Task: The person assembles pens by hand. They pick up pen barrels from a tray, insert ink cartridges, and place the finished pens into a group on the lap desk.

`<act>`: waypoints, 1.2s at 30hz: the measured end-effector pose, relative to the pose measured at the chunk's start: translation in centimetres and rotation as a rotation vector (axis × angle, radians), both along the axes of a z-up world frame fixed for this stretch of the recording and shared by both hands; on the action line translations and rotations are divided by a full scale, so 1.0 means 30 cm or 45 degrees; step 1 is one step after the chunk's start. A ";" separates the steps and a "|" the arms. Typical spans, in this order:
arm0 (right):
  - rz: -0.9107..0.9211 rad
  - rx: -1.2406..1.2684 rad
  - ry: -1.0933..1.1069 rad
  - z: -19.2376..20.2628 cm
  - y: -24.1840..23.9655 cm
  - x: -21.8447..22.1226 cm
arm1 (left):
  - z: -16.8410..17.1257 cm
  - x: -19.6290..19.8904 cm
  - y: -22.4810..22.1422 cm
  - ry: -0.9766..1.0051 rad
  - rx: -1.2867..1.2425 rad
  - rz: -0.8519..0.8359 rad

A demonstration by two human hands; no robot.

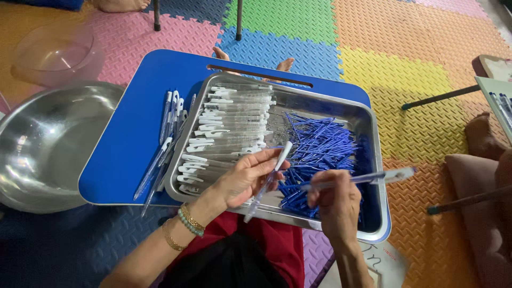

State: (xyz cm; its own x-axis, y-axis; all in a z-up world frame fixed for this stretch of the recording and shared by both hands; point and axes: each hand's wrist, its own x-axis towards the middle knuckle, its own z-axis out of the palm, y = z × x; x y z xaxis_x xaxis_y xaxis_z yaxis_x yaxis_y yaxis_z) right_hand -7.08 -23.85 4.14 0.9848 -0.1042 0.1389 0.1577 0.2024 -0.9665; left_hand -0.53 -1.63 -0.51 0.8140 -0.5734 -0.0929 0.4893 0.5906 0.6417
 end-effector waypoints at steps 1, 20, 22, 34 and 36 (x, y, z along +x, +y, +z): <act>-0.004 0.001 -0.001 -0.008 0.006 0.008 | -0.003 -0.006 -0.009 -0.001 0.001 -0.004; -0.130 -0.169 -0.149 -0.083 0.079 0.018 | -0.067 -0.013 -0.053 0.240 -0.015 -0.076; -0.146 -0.202 -0.148 -0.089 0.081 0.019 | -0.050 -0.017 -0.050 0.224 0.017 -0.084; -0.257 -0.341 -0.266 -0.162 0.080 0.041 | -0.158 -0.045 -0.115 0.208 0.049 0.124; -0.288 -0.404 -0.254 -0.157 0.095 0.041 | -0.193 -0.038 -0.127 0.162 0.102 0.198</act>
